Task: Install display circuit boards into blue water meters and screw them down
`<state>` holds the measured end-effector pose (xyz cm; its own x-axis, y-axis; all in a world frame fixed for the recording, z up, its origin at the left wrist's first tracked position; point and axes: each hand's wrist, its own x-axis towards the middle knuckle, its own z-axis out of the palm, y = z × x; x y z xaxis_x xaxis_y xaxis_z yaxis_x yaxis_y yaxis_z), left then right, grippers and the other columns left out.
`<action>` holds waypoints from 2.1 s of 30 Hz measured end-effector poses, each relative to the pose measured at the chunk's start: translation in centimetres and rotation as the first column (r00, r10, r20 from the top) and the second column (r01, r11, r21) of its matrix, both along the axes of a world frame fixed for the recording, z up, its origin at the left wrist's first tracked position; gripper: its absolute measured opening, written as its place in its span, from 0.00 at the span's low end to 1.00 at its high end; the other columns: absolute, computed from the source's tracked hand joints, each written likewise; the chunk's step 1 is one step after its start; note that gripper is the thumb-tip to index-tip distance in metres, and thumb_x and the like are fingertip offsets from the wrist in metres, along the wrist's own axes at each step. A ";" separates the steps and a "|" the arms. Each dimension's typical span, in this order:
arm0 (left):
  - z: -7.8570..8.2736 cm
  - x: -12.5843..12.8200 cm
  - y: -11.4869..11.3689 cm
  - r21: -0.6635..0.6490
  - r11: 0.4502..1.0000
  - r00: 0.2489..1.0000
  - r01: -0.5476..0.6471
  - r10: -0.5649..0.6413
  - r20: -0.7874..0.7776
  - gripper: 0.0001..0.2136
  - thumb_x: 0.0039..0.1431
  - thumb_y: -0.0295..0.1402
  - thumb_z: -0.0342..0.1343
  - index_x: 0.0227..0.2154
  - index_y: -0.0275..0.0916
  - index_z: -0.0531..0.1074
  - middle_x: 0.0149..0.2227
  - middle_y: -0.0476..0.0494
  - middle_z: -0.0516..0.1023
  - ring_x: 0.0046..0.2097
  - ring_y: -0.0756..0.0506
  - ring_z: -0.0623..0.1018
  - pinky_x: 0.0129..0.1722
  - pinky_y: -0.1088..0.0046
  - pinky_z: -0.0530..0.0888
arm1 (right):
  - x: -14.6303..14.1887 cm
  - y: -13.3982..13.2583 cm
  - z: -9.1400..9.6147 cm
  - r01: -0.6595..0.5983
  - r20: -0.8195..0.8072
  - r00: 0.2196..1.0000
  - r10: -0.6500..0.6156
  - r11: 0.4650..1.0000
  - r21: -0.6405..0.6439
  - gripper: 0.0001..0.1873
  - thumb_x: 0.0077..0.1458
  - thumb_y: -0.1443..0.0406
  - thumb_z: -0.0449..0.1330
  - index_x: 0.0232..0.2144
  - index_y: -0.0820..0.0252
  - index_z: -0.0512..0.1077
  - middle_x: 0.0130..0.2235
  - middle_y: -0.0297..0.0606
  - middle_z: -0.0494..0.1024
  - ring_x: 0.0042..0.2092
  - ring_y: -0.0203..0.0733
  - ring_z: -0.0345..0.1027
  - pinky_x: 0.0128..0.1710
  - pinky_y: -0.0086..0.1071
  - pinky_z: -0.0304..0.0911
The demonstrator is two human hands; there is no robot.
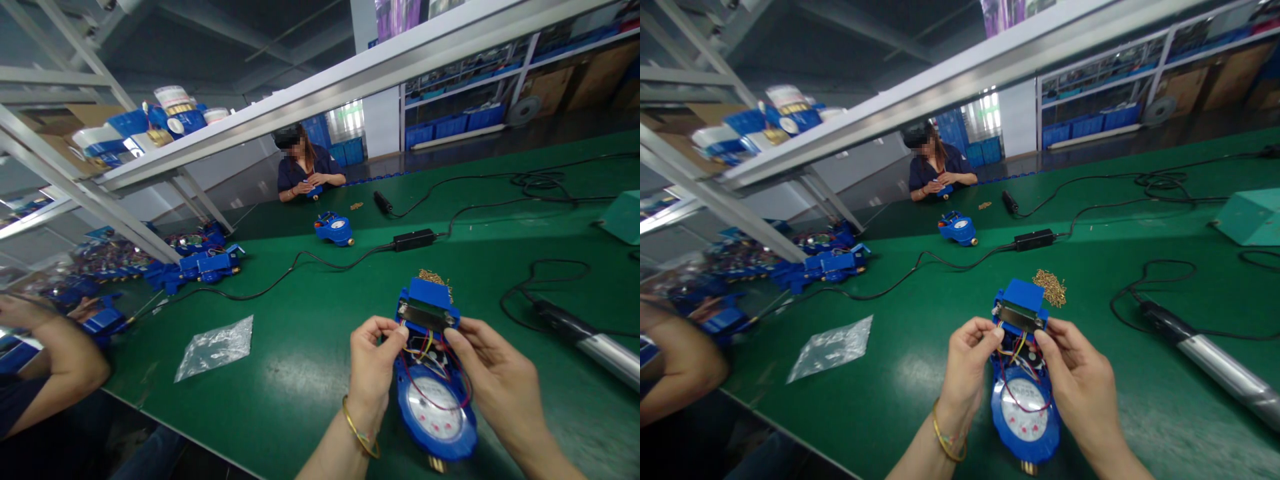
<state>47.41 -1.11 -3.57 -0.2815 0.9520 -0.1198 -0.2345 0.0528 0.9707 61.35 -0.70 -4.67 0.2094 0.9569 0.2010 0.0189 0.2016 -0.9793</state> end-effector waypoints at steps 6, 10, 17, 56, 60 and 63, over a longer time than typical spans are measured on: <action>0.1 -0.2 -0.1 0.006 1.000 1.000 -0.004 0.004 0.011 0.08 0.46 0.33 0.67 0.24 0.33 0.75 0.23 0.50 0.73 0.27 0.53 0.68 0.32 0.77 0.66 | -0.1 0.0 -0.2 0.000 0.018 1.000 0.000 1.000 0.008 0.15 0.52 0.54 0.64 0.36 0.59 0.76 0.32 0.40 0.83 0.29 0.41 0.78 0.26 0.23 0.73; 0.3 -0.1 -0.2 0.010 1.000 0.994 -0.011 0.010 0.111 0.08 0.44 0.32 0.69 0.25 0.33 0.78 0.25 0.48 0.76 0.29 0.53 0.70 0.34 0.76 0.67 | 0.0 -0.1 -0.1 -0.016 0.011 1.000 0.016 1.000 -0.001 0.16 0.52 0.54 0.64 0.37 0.59 0.76 0.33 0.40 0.83 0.30 0.41 0.78 0.26 0.23 0.73; 0.3 -0.3 -0.2 0.027 0.999 0.993 0.018 -0.021 0.117 0.10 0.42 0.33 0.71 0.23 0.33 0.77 0.23 0.49 0.76 0.28 0.53 0.70 0.34 0.76 0.67 | 0.0 -0.3 0.3 -0.030 0.007 1.000 0.030 1.000 0.000 0.15 0.52 0.54 0.64 0.36 0.59 0.76 0.32 0.40 0.83 0.29 0.41 0.78 0.26 0.23 0.73; 0.8 -1.4 0.1 0.010 0.995 0.995 0.098 -0.098 -0.025 0.08 0.41 0.33 0.69 0.21 0.35 0.78 0.23 0.48 0.76 0.29 0.50 0.70 0.35 0.74 0.66 | 0.4 0.1 -0.1 -0.084 -0.092 0.993 0.072 0.987 -0.134 0.21 0.47 0.49 0.67 0.35 0.59 0.75 0.28 0.38 0.80 0.26 0.41 0.75 0.26 0.25 0.73; 0.5 -1.2 0.0 0.028 0.997 0.995 0.068 -0.065 -0.082 0.05 0.43 0.31 0.67 0.23 0.35 0.79 0.25 0.47 0.77 0.31 0.49 0.71 0.37 0.73 0.67 | 0.4 0.1 0.0 -0.091 -0.101 0.992 0.077 0.986 -0.141 0.22 0.47 0.48 0.67 0.35 0.59 0.75 0.27 0.38 0.80 0.26 0.40 0.74 0.26 0.25 0.72; 0.4 -1.2 0.0 0.040 0.996 0.990 0.075 -0.069 -0.126 0.04 0.45 0.31 0.66 0.23 0.35 0.79 0.26 0.46 0.77 0.31 0.49 0.71 0.37 0.73 0.67 | 0.5 0.2 0.1 -0.097 -0.119 0.990 0.080 0.985 -0.145 0.22 0.47 0.48 0.67 0.34 0.59 0.75 0.26 0.37 0.79 0.26 0.40 0.73 0.26 0.25 0.72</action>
